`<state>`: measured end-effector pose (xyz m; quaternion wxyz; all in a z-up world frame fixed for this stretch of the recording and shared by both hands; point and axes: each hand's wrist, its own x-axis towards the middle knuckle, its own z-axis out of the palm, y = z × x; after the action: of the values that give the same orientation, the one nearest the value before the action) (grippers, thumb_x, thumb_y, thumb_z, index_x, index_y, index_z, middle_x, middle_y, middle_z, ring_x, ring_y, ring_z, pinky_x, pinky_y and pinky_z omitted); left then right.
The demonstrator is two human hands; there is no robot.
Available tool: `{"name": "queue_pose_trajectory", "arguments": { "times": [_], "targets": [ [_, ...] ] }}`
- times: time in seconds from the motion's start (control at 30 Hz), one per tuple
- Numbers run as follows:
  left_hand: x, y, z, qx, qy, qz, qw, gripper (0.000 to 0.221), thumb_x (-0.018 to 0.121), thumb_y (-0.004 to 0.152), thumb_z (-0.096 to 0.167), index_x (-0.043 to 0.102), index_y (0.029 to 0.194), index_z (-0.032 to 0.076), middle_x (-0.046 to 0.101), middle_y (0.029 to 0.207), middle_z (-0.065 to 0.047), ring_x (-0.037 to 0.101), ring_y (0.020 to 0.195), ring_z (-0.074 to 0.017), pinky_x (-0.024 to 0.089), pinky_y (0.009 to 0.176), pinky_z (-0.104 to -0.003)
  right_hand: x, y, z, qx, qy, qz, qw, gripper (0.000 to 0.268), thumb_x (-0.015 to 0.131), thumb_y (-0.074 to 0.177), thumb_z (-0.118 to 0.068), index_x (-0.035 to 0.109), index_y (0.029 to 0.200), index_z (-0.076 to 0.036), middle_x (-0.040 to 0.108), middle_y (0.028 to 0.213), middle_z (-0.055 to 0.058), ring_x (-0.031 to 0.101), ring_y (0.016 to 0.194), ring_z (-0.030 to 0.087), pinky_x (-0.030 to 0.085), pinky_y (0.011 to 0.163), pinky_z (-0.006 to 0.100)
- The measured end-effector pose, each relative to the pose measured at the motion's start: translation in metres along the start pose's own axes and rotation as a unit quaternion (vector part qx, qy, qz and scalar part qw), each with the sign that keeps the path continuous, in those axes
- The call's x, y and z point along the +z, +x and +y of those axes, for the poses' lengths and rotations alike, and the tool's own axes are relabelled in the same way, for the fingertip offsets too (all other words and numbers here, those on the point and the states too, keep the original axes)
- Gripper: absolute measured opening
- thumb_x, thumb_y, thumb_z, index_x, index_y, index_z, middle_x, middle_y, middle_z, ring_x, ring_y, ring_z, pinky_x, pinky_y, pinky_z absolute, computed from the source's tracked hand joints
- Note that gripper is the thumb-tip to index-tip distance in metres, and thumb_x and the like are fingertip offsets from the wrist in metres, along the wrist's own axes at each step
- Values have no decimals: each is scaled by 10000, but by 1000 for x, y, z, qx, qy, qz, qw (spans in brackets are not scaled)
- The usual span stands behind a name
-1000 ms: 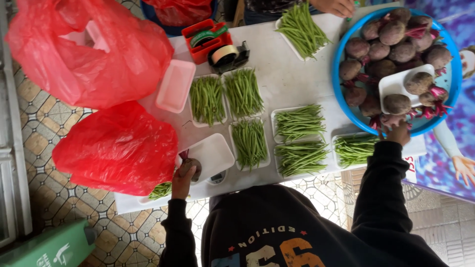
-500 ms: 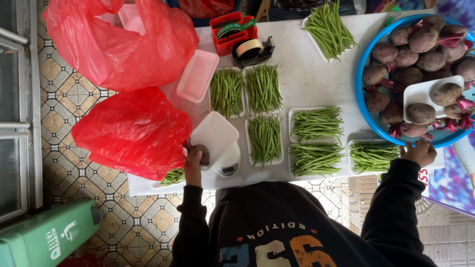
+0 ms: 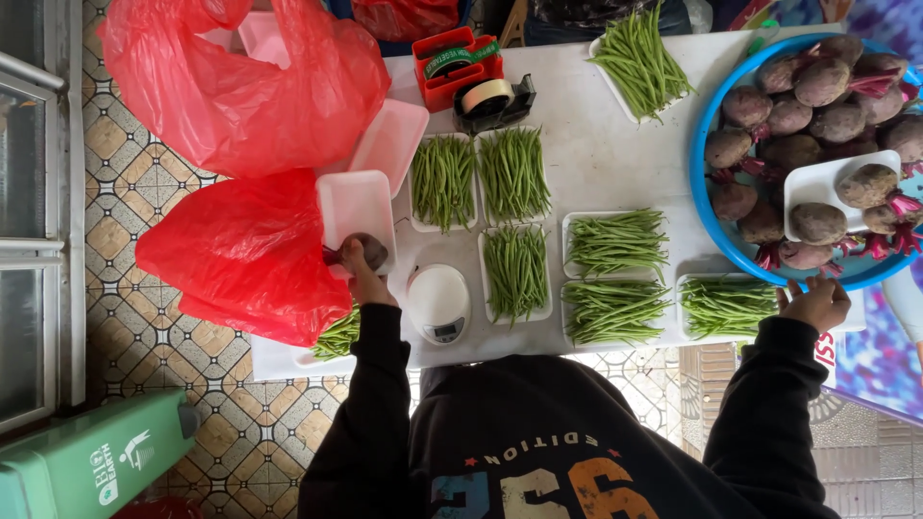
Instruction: Weighing beets on a digital scale and placing them into foam trays for packaging.
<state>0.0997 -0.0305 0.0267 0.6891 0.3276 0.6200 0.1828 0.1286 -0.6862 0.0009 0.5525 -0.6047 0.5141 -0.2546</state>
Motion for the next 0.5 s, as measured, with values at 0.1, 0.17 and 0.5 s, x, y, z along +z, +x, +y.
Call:
{"name": "queue_pose_trajectory", "arguments": {
  "times": [0.1,0.17,0.5],
  "targets": [
    [12,23,-6,-35,-12,-28,999,995,789,584,530,483,1457,164,578,1423,-25,548,1330,-249,482,1104,-470,0,-3,-1,4,1,-3,1000,243,489,904,-272,632,1086,-198,716,1106,19,745,811,145,625,657,313],
    [18,33,-12,-49,-22,-54,997,1009,743,621,579,473,1466,101,536,1468,-69,515,1372,-252,431,1164,-458,-2,-6,-1,8,3,-16,1000,205,499,916,-293,609,1065,-208,696,1063,-11,715,806,139,596,656,302],
    [18,113,-57,-142,18,-149,978,1180,676,483,827,536,1389,85,654,1235,-227,681,1031,-297,608,806,-328,18,15,25,70,35,-62,995,200,503,893,-211,641,1028,-265,692,909,-27,696,763,152,519,636,325]
  ]
}}
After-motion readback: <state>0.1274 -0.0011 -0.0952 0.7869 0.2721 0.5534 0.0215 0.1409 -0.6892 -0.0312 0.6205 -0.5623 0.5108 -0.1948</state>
